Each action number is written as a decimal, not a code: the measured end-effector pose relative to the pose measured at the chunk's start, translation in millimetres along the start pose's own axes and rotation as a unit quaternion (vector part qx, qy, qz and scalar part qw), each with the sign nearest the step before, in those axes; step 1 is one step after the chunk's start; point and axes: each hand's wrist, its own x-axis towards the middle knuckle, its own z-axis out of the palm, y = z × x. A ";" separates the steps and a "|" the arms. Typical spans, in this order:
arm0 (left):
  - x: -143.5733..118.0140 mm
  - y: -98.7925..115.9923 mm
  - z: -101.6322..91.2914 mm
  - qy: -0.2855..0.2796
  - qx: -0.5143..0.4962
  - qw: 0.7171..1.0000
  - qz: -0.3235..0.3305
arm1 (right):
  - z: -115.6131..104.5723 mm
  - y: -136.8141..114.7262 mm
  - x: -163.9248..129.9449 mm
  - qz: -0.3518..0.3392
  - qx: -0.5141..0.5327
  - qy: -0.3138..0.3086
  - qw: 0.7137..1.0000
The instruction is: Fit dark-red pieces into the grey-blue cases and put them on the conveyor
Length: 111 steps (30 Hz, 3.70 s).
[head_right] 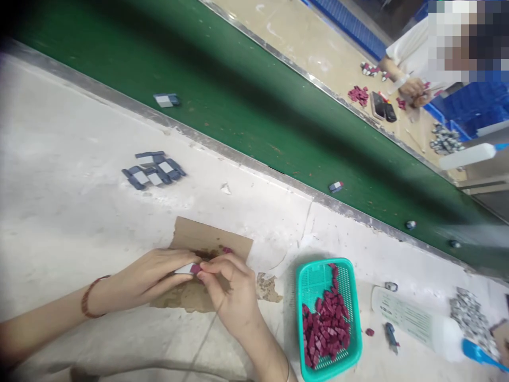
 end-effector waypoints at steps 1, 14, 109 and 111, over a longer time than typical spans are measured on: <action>-0.4 1.1 0.3 0.002 0.000 1.000 -0.009 | -3.0 -3.1 -1.8 -0.001 -0.014 -0.008 1.000; 79.2 -7.3 -69.8 0.083 0.218 0.971 -0.049 | -163.4 28.9 -72.8 0.141 -0.470 0.222 0.843; -3.1 -5.1 -6.6 0.063 -0.105 0.989 -0.081 | 3.6 13.1 11.3 0.136 0.090 0.041 0.986; -3.2 -4.8 -4.2 0.049 -0.094 0.992 -0.074 | 5.1 11.4 12.3 0.135 0.130 0.055 0.981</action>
